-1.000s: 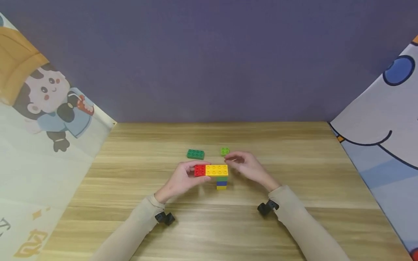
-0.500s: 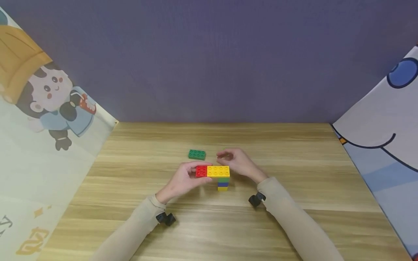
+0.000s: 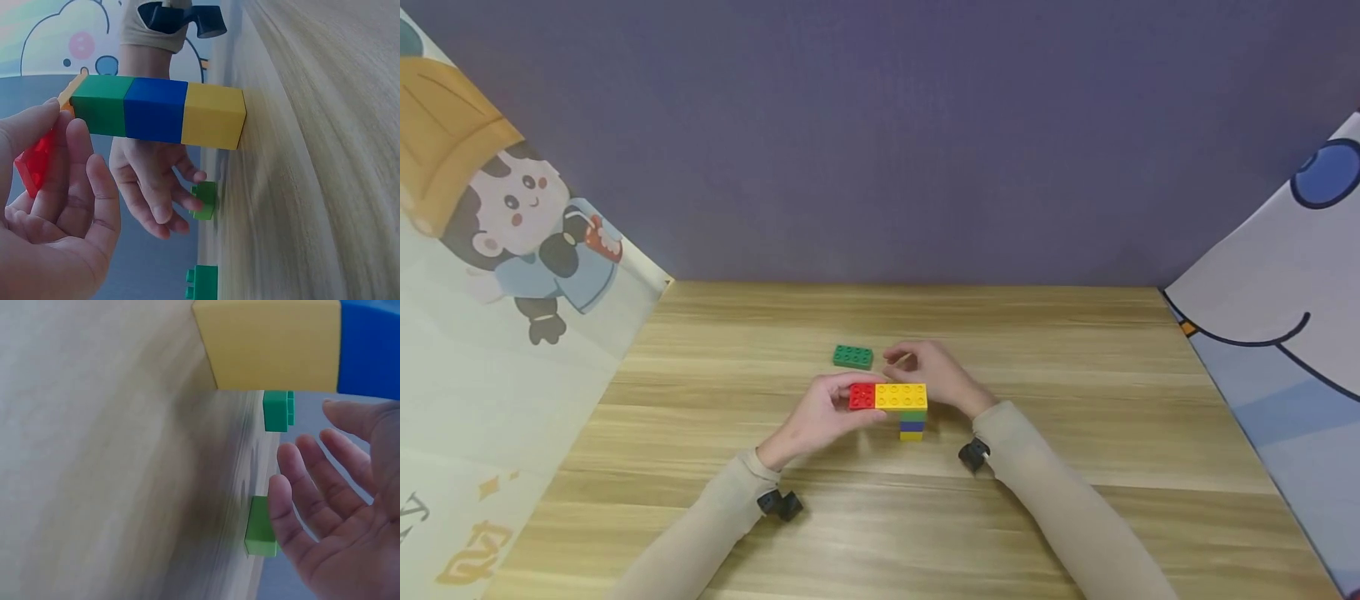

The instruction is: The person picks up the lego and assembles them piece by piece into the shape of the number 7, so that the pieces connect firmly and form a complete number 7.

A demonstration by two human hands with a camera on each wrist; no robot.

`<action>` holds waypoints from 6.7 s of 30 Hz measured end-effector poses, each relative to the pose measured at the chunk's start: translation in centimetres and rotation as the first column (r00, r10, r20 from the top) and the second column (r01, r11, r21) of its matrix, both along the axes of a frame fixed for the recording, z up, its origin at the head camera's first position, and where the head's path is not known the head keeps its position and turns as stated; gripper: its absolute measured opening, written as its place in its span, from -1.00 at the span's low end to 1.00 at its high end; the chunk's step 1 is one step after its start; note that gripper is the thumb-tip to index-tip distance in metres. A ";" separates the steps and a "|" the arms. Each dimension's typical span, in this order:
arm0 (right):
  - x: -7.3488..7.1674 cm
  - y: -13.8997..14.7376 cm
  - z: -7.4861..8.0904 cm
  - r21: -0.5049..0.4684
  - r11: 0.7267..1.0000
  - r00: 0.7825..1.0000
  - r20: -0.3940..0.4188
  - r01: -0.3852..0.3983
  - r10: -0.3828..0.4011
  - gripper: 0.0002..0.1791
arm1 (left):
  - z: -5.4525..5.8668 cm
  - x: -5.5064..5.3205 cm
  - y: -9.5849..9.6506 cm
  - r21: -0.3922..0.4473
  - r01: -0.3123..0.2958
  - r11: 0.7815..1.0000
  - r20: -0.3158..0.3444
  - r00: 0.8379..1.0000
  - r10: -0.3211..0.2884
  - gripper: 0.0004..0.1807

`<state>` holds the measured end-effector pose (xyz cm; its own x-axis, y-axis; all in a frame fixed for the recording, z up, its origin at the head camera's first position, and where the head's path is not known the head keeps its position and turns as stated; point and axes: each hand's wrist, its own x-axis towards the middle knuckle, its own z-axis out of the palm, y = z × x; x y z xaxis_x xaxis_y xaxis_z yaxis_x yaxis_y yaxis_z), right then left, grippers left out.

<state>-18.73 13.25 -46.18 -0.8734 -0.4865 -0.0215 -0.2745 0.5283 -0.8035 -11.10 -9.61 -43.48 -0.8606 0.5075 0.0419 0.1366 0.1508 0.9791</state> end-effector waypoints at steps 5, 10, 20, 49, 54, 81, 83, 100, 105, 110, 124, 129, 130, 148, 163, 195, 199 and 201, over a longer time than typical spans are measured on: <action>-0.3 -0.8 -0.1 0.003 1.000 0.999 -0.027 0.018 -0.018 -0.58 | 0.1 0.0 0.0 -0.007 0.001 1.000 -0.002 1.000 -0.001 -0.51; -0.6 -1.8 -0.3 -0.019 1.000 0.996 -0.083 0.012 -0.014 -0.54 | 0.1 0.0 0.0 -0.009 0.003 1.000 0.004 1.000 -0.003 -0.51; -1.3 -3.1 0.2 0.056 0.998 0.999 -0.032 -0.021 0.023 -0.50 | 0.1 0.1 -0.1 -0.011 -0.002 1.000 0.016 1.000 0.002 -0.51; -2.7 -3.9 -1.2 0.052 0.999 1.000 0.000 -0.005 0.005 -0.53 | -0.2 -0.2 0.0 0.005 0.006 1.000 0.001 1.000 -0.006 -0.51; -2.5 -3.7 -1.2 0.050 0.999 1.000 -0.005 -0.001 0.001 -0.54 | -0.2 -0.1 0.0 -0.007 0.001 1.000 -0.002 1.000 -0.001 -0.50; -1.2 -0.5 -0.8 -0.066 0.998 1.000 -0.006 0.016 -0.016 -0.54 | -0.1 0.2 0.0 0.007 0.002 1.000 0.022 1.000 -0.002 -0.52; -1.1 -0.2 -0.6 -0.076 0.997 1.000 -0.005 0.017 -0.018 -0.53 | -0.1 0.2 0.1 0.004 0.003 1.000 0.024 1.000 -0.003 -0.51; 0.4 1.5 1.2 -0.131 0.988 0.996 0.020 0.083 -0.081 -0.52 | -0.1 0.0 0.1 -0.008 -0.001 1.000 0.007 1.000 0.001 -0.50; 0.5 1.9 1.4 -0.133 0.988 0.997 0.013 0.081 -0.080 -0.52 | -0.2 -0.2 0.3 -0.004 -0.006 1.000 0.011 1.000 0.006 -0.50; 0.1 2.3 1.4 -0.137 0.988 0.997 0.003 0.075 -0.075 -0.54 | -0.1 -0.5 0.6 -0.009 -0.023 1.000 0.021 1.000 0.023 -0.50; 0.2 2.8 1.3 -0.162 0.980 0.991 -0.040 0.117 -0.125 -0.60 | 0.1 -0.9 1.1 -0.008 -0.022 1.000 0.010 1.000 0.022 -0.50; 0.5 3.0 1.1 -0.212 0.966 0.987 -0.031 0.149 -0.159 -0.60 | 0.1 -0.9 1.1 0.001 -0.017 1.000 0.018 1.000 0.017 -0.50; 0.6 3.0 1.1 -0.224 0.962 0.985 -0.026 0.158 -0.168 -0.60 | 0.2 -0.9 1.1 0.003 -0.017 1.000 0.018 1.000 0.017 -0.50; 3.0 3.5 1.2 -0.358 0.901 0.969 0.052 0.244 -0.241 -0.57 | 0.1 -0.3 0.5 0.018 -0.007 1.000 0.026 1.000 0.007 -0.49; 3.6 4.6 2.2 -0.424 0.883 0.976 0.010 0.202 -0.218 -0.56 | 0.1 -0.8 0.9 0.006 -0.017 1.000 0.024 1.000 0.017 -0.49; 8.4 2.9 3.8 -0.461 0.886 0.967 -0.201 0.046 -0.155 -0.61 | 0.1 0.1 0.4 -0.020 0.008 1.000 -0.011 1.000 -0.008 -0.56; 8.6 2.7 3.9 -0.442 0.896 0.965 -0.217 0.040 -0.149 -0.60 | 0.1 0.1 0.4 -0.009 0.015 1.000 -0.009 1.000 -0.015 -0.54; 8.7 2.6 4.0 -0.428 0.903 0.961 -0.235 0.031 -0.144 -0.59 | 0.1 0.0 0.4 0.002 0.018 1.000 -0.004 1.000 -0.018 -0.54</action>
<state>-10.01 15.89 -42.21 -0.8605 -0.3222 0.3947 -0.4676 0.1917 -0.8629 -11.05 -9.25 -43.39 -0.8510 0.5231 0.0468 0.1436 0.1461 0.9788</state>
